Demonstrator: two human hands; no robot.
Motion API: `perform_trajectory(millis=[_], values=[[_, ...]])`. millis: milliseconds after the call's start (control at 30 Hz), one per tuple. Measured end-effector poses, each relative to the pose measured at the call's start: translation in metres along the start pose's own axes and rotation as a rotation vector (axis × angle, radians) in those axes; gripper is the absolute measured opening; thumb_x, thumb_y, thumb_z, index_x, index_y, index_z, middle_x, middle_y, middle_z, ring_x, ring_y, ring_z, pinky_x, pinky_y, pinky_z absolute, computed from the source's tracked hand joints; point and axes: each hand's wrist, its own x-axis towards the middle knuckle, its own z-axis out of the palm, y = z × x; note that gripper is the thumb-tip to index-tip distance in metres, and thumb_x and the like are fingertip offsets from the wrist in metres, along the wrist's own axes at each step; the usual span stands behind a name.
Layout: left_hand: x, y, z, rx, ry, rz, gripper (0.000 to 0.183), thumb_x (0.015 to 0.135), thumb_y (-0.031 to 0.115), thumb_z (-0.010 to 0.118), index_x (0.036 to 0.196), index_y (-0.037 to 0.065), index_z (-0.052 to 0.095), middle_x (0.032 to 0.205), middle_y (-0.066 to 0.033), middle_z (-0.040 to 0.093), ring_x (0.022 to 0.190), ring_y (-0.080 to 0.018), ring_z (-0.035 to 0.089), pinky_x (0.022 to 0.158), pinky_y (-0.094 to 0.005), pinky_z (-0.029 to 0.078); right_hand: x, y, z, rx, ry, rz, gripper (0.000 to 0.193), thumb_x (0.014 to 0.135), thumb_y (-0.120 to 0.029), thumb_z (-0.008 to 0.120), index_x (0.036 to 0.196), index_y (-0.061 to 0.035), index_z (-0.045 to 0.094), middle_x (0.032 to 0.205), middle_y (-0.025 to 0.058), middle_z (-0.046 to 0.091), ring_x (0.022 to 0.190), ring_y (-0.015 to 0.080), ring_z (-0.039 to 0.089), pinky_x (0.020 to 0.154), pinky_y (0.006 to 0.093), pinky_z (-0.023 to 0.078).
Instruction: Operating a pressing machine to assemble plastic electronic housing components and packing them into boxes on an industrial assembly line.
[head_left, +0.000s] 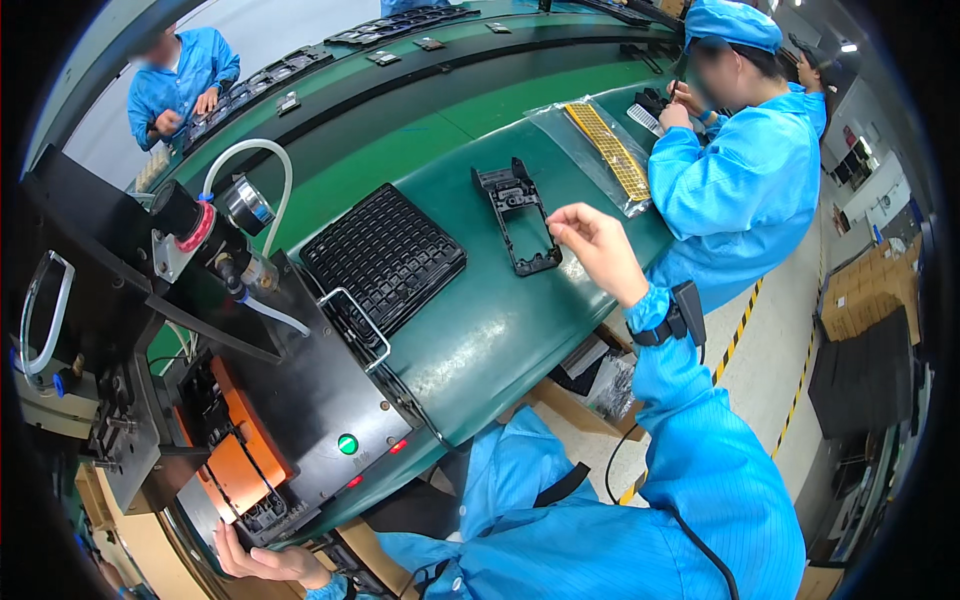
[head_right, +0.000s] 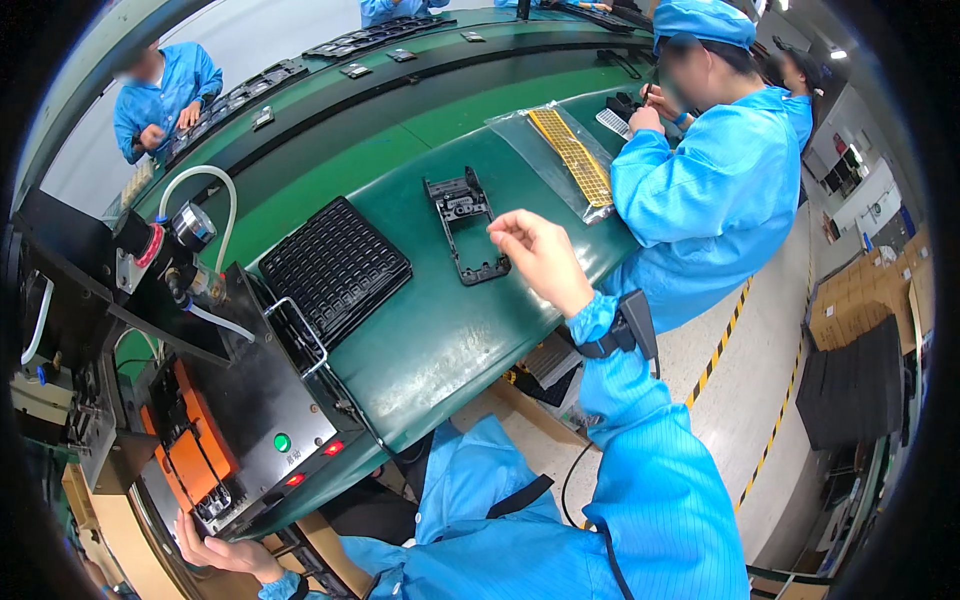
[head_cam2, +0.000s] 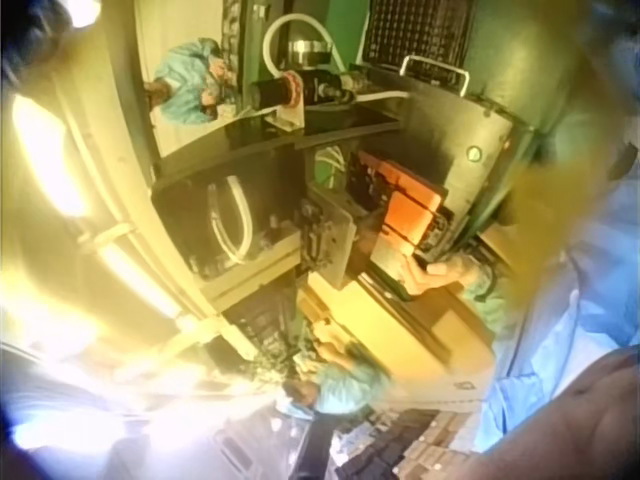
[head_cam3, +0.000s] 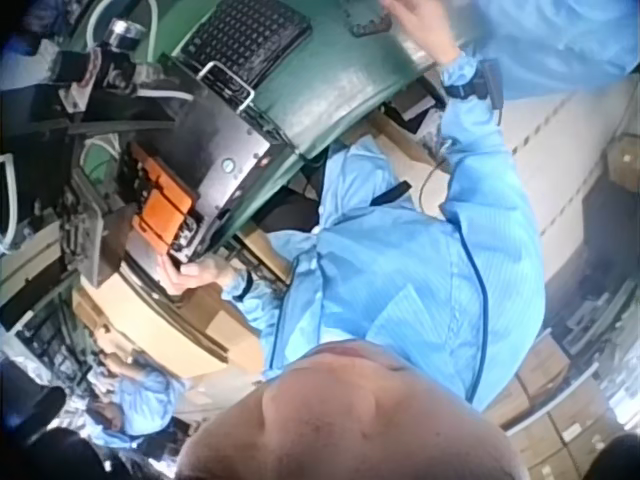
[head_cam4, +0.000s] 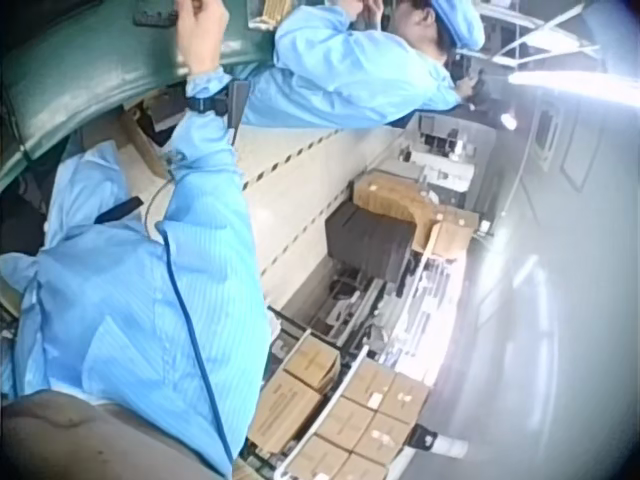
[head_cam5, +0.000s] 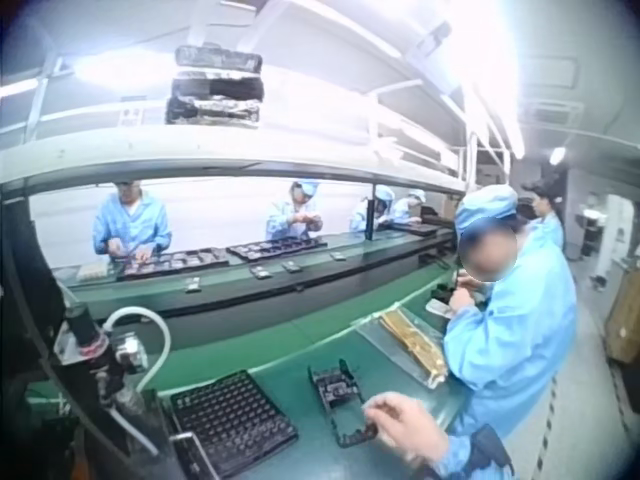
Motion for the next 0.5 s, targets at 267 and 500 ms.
perform_trajectory(millis=[267, 500], values=[[0.001, 0.002, -0.002, 0.027, -0.011, -0.034, 0.052, 0.1, 0.032, 0.025, 0.118, -0.004, 0.058, 0.125, -0.0141, 0.056, 0.122, -0.0285, 0.045, 0.105, -0.0424, 0.03, 0.053, -0.002, -0.006, -0.255, -0.107, -0.106, 0.016, 0.088, -0.008, 0.064, 0.1, 0.0027, 0.066, 0.086, 0.0105, 0.07, 0.08, 0.0156, 0.067, 0.075, 0.0291, 0.053], [-0.003, -0.001, 0.002, 0.022, 0.03, -0.072, 0.054, 0.099, 0.034, 0.025, 0.118, -0.005, 0.058, 0.124, -0.0148, 0.056, 0.123, -0.0301, 0.045, 0.106, -0.0437, 0.031, 0.091, 0.01, -0.002, -0.57, -0.261, -0.483, 0.013, 0.089, -0.008, 0.059, 0.096, 0.0017, 0.064, 0.091, 0.0176, 0.065, 0.087, 0.0346, 0.064, 0.078, 0.0388, 0.051]])
